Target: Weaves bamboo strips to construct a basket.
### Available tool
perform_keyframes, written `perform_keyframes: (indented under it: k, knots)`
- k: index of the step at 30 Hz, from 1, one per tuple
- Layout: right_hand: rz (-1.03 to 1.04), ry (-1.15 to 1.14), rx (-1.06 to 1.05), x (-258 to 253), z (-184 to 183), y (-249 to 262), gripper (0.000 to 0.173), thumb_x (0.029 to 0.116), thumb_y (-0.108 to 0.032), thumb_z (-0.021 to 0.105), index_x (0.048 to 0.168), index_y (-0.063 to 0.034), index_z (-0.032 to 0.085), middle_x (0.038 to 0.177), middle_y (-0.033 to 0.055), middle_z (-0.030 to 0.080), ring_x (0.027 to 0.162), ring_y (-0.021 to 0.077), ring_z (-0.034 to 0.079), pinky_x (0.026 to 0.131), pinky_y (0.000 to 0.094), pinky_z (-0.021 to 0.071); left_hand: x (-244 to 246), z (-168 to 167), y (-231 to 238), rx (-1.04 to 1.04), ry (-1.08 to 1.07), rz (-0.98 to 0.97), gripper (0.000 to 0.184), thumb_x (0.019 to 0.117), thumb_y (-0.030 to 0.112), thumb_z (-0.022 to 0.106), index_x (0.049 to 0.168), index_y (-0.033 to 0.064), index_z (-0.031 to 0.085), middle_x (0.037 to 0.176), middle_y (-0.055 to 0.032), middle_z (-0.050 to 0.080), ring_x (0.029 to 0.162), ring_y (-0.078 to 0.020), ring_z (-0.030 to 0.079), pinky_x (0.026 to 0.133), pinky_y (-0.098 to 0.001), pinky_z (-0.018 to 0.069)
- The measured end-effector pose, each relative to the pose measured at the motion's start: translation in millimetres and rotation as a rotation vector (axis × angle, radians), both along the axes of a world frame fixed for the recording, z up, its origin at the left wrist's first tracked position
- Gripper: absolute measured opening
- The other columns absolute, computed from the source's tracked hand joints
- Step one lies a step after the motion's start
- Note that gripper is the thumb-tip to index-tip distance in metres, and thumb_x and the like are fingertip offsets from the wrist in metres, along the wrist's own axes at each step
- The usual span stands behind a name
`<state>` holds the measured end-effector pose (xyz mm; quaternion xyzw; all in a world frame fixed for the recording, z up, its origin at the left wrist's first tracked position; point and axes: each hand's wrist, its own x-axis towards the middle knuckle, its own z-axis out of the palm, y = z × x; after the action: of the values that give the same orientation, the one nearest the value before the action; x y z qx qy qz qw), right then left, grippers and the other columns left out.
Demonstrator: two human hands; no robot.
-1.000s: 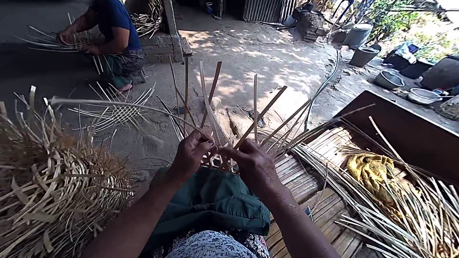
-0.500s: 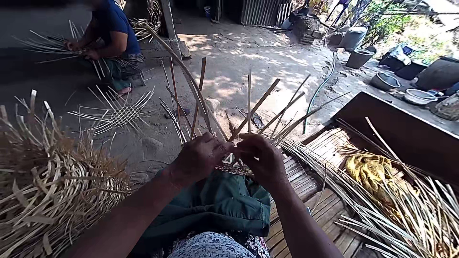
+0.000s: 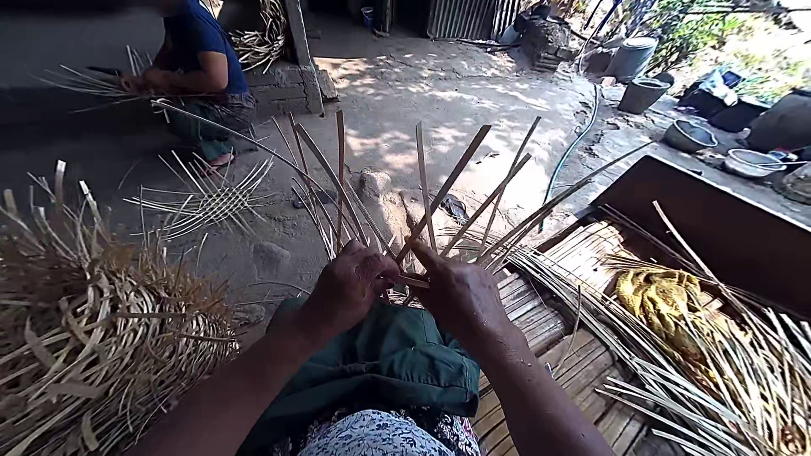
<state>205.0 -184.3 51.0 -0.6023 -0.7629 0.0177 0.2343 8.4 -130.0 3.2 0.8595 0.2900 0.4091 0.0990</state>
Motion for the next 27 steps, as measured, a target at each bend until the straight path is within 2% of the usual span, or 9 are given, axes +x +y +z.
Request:
perform_keyframes:
  k: [5,7,9,11,12,16,19,22,27]
  knots:
    - [0.024,0.109,0.187,-14,-12,7,0.07,0.0911,-0.011,0.07,0.154,-0.0334,0.049,0.082,0.0119,0.063,0.056,0.0277,0.061,0.048,0.0457,0.052,-7,1,6,-0.113,-0.071,-0.037,0.016,0.0987,0.023,0.065,0.102,0.0095,0.072,0.096,0.0005,0.07,0.092,-0.0089,0.063,0.083,-0.025,0.0544]
    - [0.043,0.165,-0.021,-13,-4,9,0.065,0.0971,-0.02,0.069,0.158,-0.0243,0.044,0.087,0.012,0.066,0.066,0.0286,0.064,0.06,0.0492,0.0548,-9,-1,7,-0.121,-0.079,-0.045,0.012,0.0969,0.021,0.066,0.098,0.0102,0.071,0.095,0.0013,0.07,0.092,-0.0086,0.062,0.083,-0.0244,0.053]
    - [0.064,0.203,-0.211,-9,3,12,0.049,0.0975,-0.024,0.069,0.144,-0.0136,0.06,0.097,0.0136,0.07,0.077,0.03,0.067,0.07,0.0533,0.0551,-10,-3,8,-0.099,-0.059,-0.061,0.01,0.0969,0.02,0.066,0.097,0.0109,0.07,0.095,0.002,0.07,0.095,-0.0098,0.061,0.087,-0.0265,0.0512]
    - [0.106,0.239,-0.257,-5,4,17,0.02,0.0971,-0.022,0.068,0.114,-0.0128,0.075,0.095,0.0085,0.069,0.077,0.0245,0.066,0.071,0.05,0.0552,-10,-3,8,-0.096,-0.06,-0.071,0.009,0.0965,0.019,0.066,0.096,0.011,0.07,0.096,0.0019,0.071,0.096,-0.0104,0.061,0.088,-0.0274,0.0504]
    - [0.129,0.288,-0.246,-2,2,19,0.015,0.0966,-0.02,0.069,0.107,-0.0137,0.077,0.092,0.0055,0.07,0.075,0.0203,0.066,0.07,0.0465,0.0554,-9,-2,9,-0.105,-0.07,-0.075,0.009,0.0967,0.02,0.067,0.096,0.0111,0.07,0.096,0.0022,0.07,0.096,-0.0095,0.061,0.087,-0.0264,0.0507]
    - [0.253,0.626,-0.186,12,-17,32,0.011,0.0962,-0.013,0.069,0.104,-0.0065,0.071,0.084,0.0015,0.07,0.07,0.008,0.067,0.067,0.0286,0.0595,-9,0,18,-0.14,-0.133,-0.064,0.011,0.0913,0.02,0.074,0.095,0.01,0.069,0.096,0.0018,0.069,0.091,-0.007,0.062,0.081,-0.0235,0.0539]
    - [0.351,0.799,-0.025,18,-37,30,0.008,0.0931,-0.006,0.07,0.1,-0.0028,0.069,0.085,0.0008,0.071,0.074,0.005,0.069,0.071,0.024,0.0608,-9,0,28,-0.108,-0.114,-0.004,0.016,0.0879,0.018,0.077,0.099,0.009,0.07,0.098,-0.0007,0.069,0.092,-0.012,0.061,0.083,-0.0293,0.0522]
    - [0.269,0.567,0.246,17,-49,22,0.01,0.092,-0.011,0.073,0.098,-0.0036,0.074,0.09,0.0035,0.075,0.083,0.0056,0.072,0.078,0.0236,0.0606,-2,-6,31,0.071,-0.04,0.061,0.017,0.0962,0.019,0.069,0.109,0.0098,0.075,0.101,-0.0039,0.073,0.091,-0.0182,0.064,0.082,-0.0341,0.0527]
    - [0.075,0.168,0.527,2,-46,4,0.02,0.0988,-0.014,0.063,0.112,-0.0084,0.077,0.085,0.0095,0.071,0.076,0.0207,0.069,0.067,0.0325,0.0581,12,-9,24,0.296,0.086,0.178,0.021,0.0992,0.012,0.062,0.111,0.0123,0.079,0.09,-0.0099,0.071,0.081,-0.0261,0.064,0.07,-0.037,0.0542]
